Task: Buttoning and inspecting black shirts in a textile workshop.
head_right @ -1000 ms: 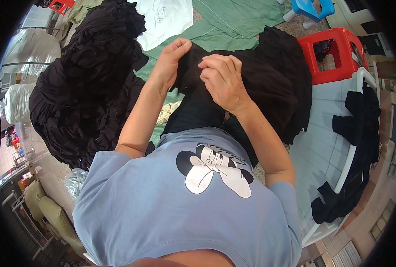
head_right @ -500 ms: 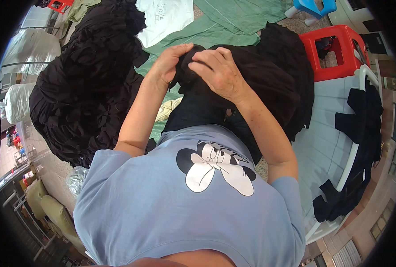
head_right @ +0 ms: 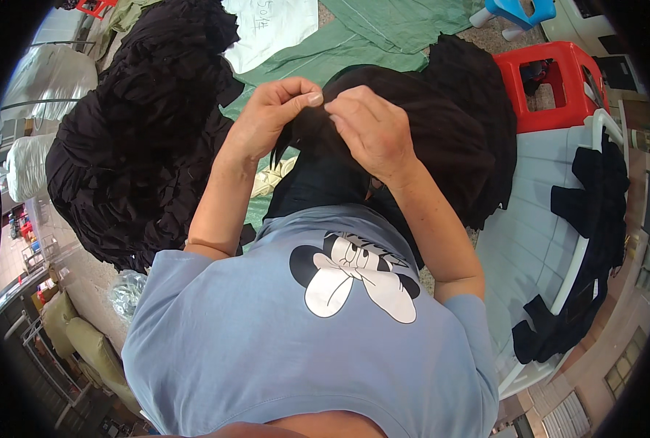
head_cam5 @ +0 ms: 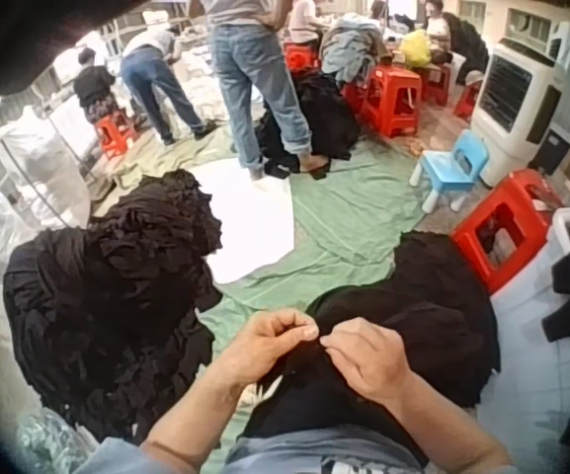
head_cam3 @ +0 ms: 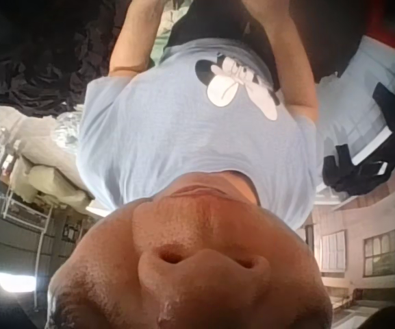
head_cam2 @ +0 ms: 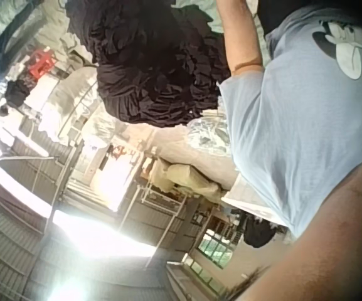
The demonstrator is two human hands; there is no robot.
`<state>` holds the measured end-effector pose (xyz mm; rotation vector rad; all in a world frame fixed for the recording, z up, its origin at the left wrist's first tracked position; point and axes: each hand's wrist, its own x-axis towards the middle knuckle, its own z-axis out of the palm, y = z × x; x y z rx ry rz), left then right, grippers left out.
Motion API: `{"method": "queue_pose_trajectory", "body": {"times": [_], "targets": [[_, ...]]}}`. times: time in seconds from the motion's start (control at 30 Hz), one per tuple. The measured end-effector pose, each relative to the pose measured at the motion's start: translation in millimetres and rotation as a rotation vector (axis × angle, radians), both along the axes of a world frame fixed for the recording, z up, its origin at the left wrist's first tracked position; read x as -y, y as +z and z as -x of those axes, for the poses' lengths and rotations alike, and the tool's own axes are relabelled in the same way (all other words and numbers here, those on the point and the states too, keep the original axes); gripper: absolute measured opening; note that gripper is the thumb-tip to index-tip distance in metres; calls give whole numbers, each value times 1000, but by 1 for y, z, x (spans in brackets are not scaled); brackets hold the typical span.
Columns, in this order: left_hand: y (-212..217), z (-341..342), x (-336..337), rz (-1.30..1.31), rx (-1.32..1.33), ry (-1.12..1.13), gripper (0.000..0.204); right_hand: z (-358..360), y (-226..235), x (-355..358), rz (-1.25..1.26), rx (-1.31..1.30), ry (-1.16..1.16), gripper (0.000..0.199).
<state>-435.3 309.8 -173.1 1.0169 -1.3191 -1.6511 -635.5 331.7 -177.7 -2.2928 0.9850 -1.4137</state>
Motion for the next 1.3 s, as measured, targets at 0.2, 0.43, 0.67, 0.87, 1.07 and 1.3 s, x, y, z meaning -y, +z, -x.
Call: {"method": "queue_pose_trajectory", "body": {"times": [0.2, 0.43, 0.67, 0.87, 1.07, 1.3], "targets": [[6, -1, -10, -37, 37, -56, 18, -4, 0, -7, 198, -117, 1, 25], [8, -1, -18, -2, 68, -61, 16, -7, -3, -16, 111, -103, -76, 22], [10, 1, -25, 85, -52, -59, 13, -3, 3, -24, -169, 29, -23, 21], [7, 2, -23, -73, -25, 3, 15, -6, 5, -25, -126, 34, -54, 23], [6, 5, -27, -35, -65, 48, 14, 0, 4, -28, -146, 20, -53, 27], [6, 1, -30, -92, 76, -78, 14, 7, 0, -34, -34, -39, -24, 33]]}}
